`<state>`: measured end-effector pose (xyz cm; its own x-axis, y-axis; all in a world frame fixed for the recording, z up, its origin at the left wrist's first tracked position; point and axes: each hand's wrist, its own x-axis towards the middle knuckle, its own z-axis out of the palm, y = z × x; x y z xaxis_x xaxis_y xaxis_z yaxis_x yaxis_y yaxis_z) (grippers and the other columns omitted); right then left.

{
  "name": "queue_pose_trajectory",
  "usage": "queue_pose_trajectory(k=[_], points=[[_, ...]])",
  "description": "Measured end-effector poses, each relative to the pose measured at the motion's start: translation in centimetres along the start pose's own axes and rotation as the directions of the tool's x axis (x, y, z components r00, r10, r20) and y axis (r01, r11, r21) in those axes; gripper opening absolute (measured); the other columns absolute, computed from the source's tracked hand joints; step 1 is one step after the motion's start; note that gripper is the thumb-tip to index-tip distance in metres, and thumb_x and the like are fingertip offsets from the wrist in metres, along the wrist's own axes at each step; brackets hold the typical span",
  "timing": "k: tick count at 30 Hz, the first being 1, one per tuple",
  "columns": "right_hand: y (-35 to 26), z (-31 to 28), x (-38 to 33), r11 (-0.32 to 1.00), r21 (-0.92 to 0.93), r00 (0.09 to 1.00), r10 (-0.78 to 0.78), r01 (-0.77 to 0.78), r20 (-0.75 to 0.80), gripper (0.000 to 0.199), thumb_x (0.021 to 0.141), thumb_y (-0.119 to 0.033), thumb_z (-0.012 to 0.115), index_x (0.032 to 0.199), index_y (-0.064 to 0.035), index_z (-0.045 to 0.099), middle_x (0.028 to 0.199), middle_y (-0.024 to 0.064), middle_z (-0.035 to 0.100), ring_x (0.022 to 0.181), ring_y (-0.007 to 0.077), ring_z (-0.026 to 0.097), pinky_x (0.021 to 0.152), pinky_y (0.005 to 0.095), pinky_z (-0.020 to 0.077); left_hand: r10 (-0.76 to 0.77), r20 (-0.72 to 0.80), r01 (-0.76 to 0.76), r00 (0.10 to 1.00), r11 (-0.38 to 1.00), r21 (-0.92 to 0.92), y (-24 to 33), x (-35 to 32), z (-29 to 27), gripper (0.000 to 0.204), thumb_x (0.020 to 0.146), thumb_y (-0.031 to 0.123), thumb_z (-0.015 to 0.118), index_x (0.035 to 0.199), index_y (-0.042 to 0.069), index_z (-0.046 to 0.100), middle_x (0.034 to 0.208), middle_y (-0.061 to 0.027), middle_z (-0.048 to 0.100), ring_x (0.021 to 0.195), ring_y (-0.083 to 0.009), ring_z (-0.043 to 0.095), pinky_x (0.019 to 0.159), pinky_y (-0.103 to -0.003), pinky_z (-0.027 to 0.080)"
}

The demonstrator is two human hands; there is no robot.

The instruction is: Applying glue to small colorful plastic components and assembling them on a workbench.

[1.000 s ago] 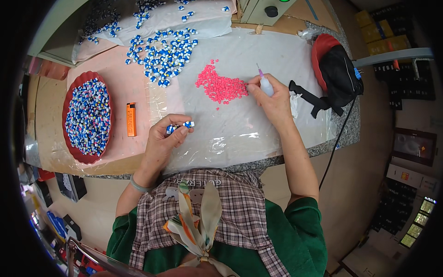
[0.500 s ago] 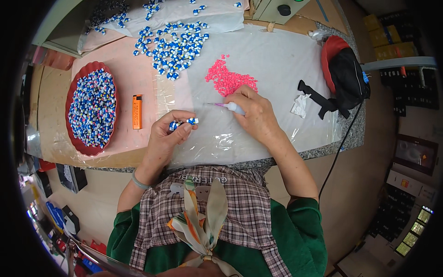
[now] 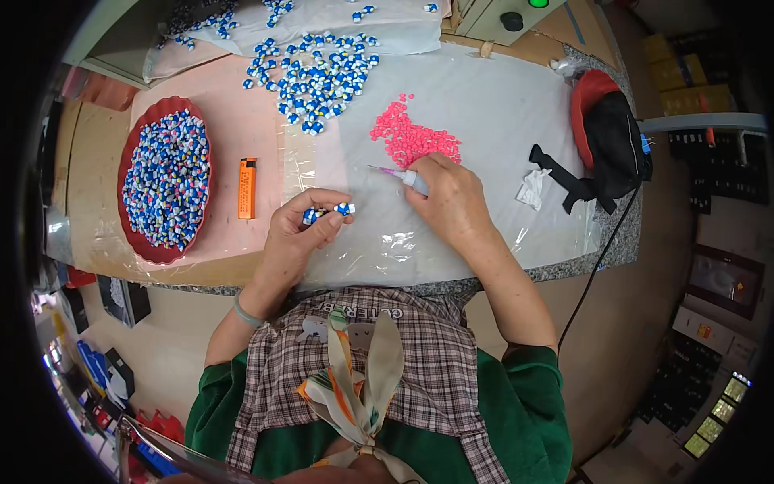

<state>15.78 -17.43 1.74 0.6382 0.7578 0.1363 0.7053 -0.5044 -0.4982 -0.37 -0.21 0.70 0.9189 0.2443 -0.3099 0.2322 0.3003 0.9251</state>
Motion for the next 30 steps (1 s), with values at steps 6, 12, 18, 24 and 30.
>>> queue_pose_trajectory(k=[6, 12, 18, 24, 30], points=[[0.05, -0.07, -0.17, 1.000, 0.002, 1.000, -0.022, 0.022, -0.009, 0.019, 0.072, -0.005, 0.074, 0.086, 0.0011, 0.063, 0.082, 0.0138, 0.064, 0.073, 0.0325, 0.063, 0.066, 0.0378, 0.0504, 0.021, 0.011, -0.020, 1.000, 0.999, -0.043, -0.34, 0.00, -0.04, 0.021, 0.091, 0.011, 0.063, 0.111, 0.005, 0.063, 0.088, -0.0022, 0.066, 0.065, -0.0020, 0.045, 0.055, -0.017, 0.038], [0.16, 0.01, -0.36, 1.000, 0.014, 1.000, 0.011, -0.010, -0.024, 0.019, 0.072, -0.005, 0.075, 0.085, 0.0009, 0.063, 0.082, 0.0136, 0.064, 0.072, 0.0320, 0.063, 0.065, 0.0373, 0.0505, -0.003, 0.006, 0.003, 1.000, 0.997, -0.072, -0.29, -0.05, 0.00, 0.019, 0.090, 0.009, 0.064, 0.108, 0.003, 0.065, 0.086, 0.0002, 0.063, 0.069, -0.0025, 0.049, 0.060, -0.017, 0.042], [0.37, -0.05, -0.59, 1.000, 0.010, 0.999, 0.005, -0.005, -0.036, 0.019, 0.072, -0.005, 0.075, 0.086, 0.0009, 0.063, 0.082, 0.0132, 0.064, 0.073, 0.0316, 0.064, 0.065, 0.0366, 0.0510, 0.006, 0.013, -0.005, 1.000, 0.997, -0.071, -0.16, 0.01, 0.07, 0.019, 0.090, 0.009, 0.064, 0.109, 0.003, 0.064, 0.086, -0.0003, 0.063, 0.068, -0.0029, 0.050, 0.059, -0.018, 0.042], [0.08, -0.46, -0.49, 0.999, 0.030, 1.000, -0.015, 0.015, -0.007, 0.020, 0.071, -0.003, 0.074, 0.088, 0.0009, 0.064, 0.083, 0.0138, 0.064, 0.075, 0.0319, 0.064, 0.066, 0.0366, 0.0511, 0.000, 0.013, 0.001, 1.000, 0.995, -0.098, -0.37, 0.00, -0.06, 0.019, 0.091, 0.009, 0.063, 0.109, 0.003, 0.064, 0.086, -0.0006, 0.064, 0.068, -0.0033, 0.052, 0.058, -0.018, 0.044], [0.84, -0.12, -0.86, 0.961, 0.257, 0.995, 0.095, -0.100, 0.032, 0.013, 0.078, -0.004, 0.071, 0.088, 0.0004, 0.063, 0.077, 0.0060, 0.062, 0.070, 0.0210, 0.062, 0.062, 0.0310, 0.0482, -0.001, 0.029, 0.003, 1.000, 0.999, -0.051, -0.12, 0.04, 0.29, 0.022, 0.091, 0.008, 0.062, 0.113, 0.003, 0.063, 0.089, -0.0042, 0.066, 0.067, -0.0039, 0.051, 0.058, -0.018, 0.043]])
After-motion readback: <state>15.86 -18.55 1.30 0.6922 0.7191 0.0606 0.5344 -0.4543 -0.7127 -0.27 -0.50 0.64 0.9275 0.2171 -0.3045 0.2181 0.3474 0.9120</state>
